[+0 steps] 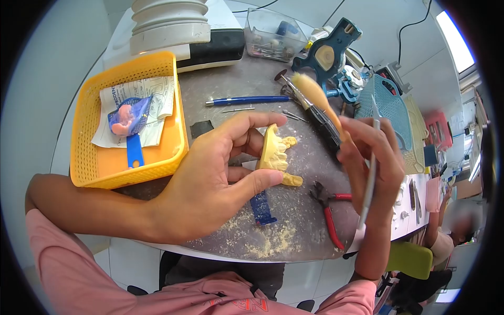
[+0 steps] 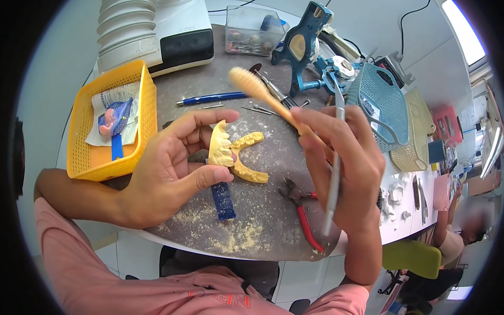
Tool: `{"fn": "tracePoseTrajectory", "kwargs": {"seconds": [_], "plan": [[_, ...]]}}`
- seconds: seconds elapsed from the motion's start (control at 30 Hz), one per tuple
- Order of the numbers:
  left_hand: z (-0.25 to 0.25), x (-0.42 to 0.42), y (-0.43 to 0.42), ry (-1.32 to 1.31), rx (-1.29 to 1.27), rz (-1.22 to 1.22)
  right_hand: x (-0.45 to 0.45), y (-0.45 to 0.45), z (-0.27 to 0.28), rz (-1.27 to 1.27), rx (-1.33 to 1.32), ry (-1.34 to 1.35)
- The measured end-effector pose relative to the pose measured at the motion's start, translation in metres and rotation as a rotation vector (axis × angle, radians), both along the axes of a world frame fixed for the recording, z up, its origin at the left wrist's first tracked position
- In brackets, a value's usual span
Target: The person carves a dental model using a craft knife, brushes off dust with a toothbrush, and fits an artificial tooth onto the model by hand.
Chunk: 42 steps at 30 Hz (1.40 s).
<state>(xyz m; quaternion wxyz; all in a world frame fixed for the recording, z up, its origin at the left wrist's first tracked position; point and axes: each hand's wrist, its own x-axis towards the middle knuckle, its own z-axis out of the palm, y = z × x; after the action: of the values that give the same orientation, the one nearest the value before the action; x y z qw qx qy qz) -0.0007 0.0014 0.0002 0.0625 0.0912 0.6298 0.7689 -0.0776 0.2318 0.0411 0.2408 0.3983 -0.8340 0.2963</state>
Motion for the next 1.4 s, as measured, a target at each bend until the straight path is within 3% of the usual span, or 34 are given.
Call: {"fn": "tracePoseTrajectory", "kwargs": {"seconds": [0.13,0.23,0.4,0.5,0.6,0.73,0.8,0.87,0.93,0.97,1.03,1.07,1.2,1.4], "plan": [[0.001,0.001,0.0,-0.035,0.078,-0.011,0.006,0.006,0.014,0.156,0.114,-0.065],[0.0,0.0,0.001,-0.058,0.075,-0.004,-0.001,0.016,0.022,0.234,0.333,-0.255],[0.001,0.0,0.001,-0.028,0.003,0.012,-0.016,0.037,0.031,0.035,0.257,-0.102],[0.001,-0.001,0.002,-0.052,0.062,0.007,-0.007,0.016,0.02,0.232,0.033,-0.142],[-0.001,-0.001,0.001,-0.048,0.054,-0.004,-0.01,0.014,0.007,0.293,0.211,-0.193],[0.001,-0.002,0.001,-0.023,0.002,0.007,-0.02,0.028,0.022,0.159,0.217,-0.085],[0.002,-0.001,0.0,-0.045,0.013,0.007,-0.013,0.023,0.021,0.148,0.064,-0.163],[0.001,-0.002,0.001,-0.008,0.002,0.007,-0.011,0.015,0.012,0.311,0.17,-0.229],[0.003,-0.001,0.0,-0.039,0.021,-0.002,-0.009,0.014,0.01,0.06,0.249,-0.163],[0.004,-0.001,-0.001,-0.064,0.043,-0.005,-0.009,0.013,0.008,0.061,0.251,-0.165],[0.003,-0.001,-0.001,-0.038,0.04,-0.005,-0.013,0.009,0.002,-0.222,0.127,-0.171],[0.003,-0.001,0.0,-0.012,0.033,-0.011,-0.013,0.006,-0.004,-0.22,0.127,-0.17],[0.002,0.0,0.0,0.041,0.019,0.008,0.002,-0.007,-0.011,-0.089,0.189,-0.038],[0.002,0.0,-0.001,0.034,0.049,-0.049,0.019,-0.008,-0.008,0.182,-0.106,-0.185]]}}
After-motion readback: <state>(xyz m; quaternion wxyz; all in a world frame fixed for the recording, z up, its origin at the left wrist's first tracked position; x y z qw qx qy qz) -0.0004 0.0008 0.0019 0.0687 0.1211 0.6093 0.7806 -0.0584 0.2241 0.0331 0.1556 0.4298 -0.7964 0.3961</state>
